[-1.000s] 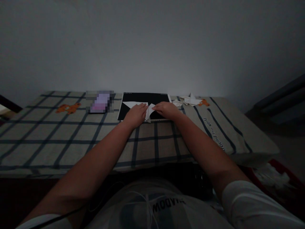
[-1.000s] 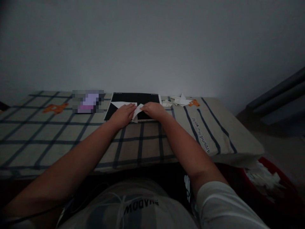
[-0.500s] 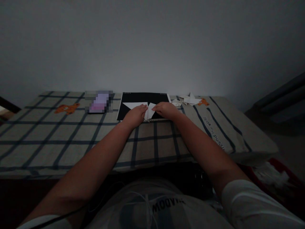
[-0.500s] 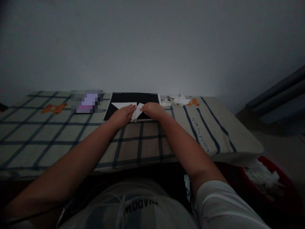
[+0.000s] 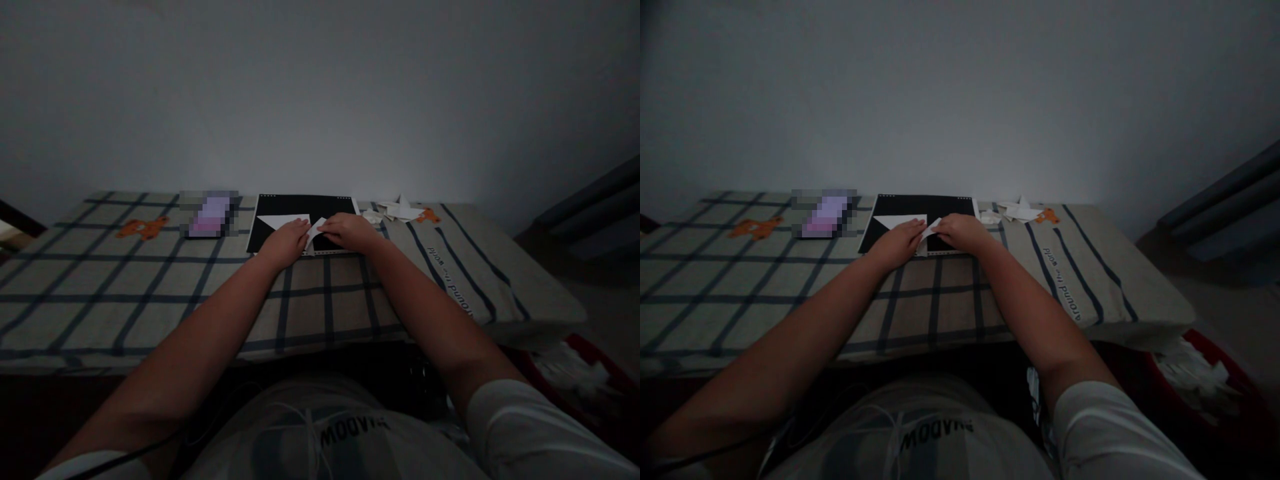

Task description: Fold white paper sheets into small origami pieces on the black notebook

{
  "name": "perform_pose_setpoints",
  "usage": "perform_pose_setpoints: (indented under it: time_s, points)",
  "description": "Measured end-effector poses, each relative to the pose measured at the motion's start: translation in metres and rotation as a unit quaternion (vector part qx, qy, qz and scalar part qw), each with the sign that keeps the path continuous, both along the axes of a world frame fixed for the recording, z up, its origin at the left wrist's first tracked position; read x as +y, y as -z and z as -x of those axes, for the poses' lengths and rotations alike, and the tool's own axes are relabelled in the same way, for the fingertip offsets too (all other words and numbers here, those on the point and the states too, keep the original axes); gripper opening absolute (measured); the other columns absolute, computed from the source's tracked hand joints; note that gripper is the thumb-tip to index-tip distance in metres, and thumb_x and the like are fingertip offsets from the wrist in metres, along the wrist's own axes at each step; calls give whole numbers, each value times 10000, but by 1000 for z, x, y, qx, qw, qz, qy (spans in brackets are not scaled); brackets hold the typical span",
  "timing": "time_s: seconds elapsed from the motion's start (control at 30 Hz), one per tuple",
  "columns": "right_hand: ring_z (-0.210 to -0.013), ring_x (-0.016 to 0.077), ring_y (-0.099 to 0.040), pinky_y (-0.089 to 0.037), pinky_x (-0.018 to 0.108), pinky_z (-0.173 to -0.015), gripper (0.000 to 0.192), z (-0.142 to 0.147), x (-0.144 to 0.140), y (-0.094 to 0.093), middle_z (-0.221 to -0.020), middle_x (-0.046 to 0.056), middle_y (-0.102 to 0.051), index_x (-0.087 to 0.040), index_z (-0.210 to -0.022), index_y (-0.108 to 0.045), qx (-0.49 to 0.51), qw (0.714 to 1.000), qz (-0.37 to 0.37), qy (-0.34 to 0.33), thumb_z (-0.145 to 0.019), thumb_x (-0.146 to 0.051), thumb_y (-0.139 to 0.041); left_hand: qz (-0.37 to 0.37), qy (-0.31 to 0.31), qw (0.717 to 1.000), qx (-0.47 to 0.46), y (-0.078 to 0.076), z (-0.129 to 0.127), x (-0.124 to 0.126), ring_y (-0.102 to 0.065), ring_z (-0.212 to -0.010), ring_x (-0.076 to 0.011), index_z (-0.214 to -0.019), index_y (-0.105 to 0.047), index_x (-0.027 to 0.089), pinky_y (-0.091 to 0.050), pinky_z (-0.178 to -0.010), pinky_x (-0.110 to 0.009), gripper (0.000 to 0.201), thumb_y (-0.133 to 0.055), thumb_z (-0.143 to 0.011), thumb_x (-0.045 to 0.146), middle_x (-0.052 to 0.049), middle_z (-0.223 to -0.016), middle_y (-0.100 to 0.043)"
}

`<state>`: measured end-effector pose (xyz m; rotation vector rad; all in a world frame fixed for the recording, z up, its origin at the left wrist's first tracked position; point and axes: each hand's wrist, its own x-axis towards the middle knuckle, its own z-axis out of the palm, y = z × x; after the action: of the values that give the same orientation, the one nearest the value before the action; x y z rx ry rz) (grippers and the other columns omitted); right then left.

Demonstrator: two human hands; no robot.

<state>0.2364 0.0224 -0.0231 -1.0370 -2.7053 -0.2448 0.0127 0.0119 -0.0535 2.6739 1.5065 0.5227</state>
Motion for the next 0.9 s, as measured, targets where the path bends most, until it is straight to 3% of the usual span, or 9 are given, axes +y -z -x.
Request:
perform_pose_setpoints:
  time_s: [0.2, 0.4, 0.67, 0.8, 0.9]
  points:
    - [-1055, 239, -675, -486, 333, -850, 277, 1, 4, 6, -1158, 133, -763, -156, -1142, -787, 9, 1000, 3, 7, -989, -178, -556, -31, 10, 999, -20, -3, 1, -2, -567, -1353, -272, -1254, -716, 113, -423, -1183, -438, 400, -444, -1008, 271, -146, -1396, -655]
    - [-1093, 254, -674, -486, 338, -874, 297, 3, 2, 2, -1196, 149, -752, -115, -1164, -772, -17, 999, 25, 30, -1002, -176, -530, -19, 10, 1000, -15, -4, 1, -2, -555, -1370, -267, -1333, -660, 57, -402, -1200, -411, 442, -438, -1011, 263, -172, -1424, -627]
    - [-1078, 257, -672, -489, 350, -888, 290, -1, 0, -3, -1154, 173, -757, -85, -1145, -775, -20, 998, 41, 44, -979, -182, -558, -9, 7, 1000, -14, -6, 1, -3, -546, -1379, -255, -1331, -671, 120, -404, -1199, -406, 428, -425, -1008, 255, -135, -1437, -626]
    - [-1090, 245, -655, -484, 353, -906, 334, -3, 1, -1, -1200, 141, -749, -155, -1266, -733, 9, 1000, 26, 13, -970, -206, -589, -11, 5, 1000, -1, -3, 3, -2, -512, -1412, -250, -1387, -622, 118, -367, -1218, -428, 458, -406, -1026, 299, -131, -1476, -595]
    - [-1081, 235, -646, -478, 350, -906, 313, -3, 3, 2, -1188, 125, -751, -178, -1240, -747, 31, 999, 12, -13, -986, -214, -569, -21, 6, 1000, 18, -3, 3, -3, -512, -1410, -268, -1388, -622, 132, -355, -1219, -471, 451, -417, -1022, 297, -132, -1488, -582]
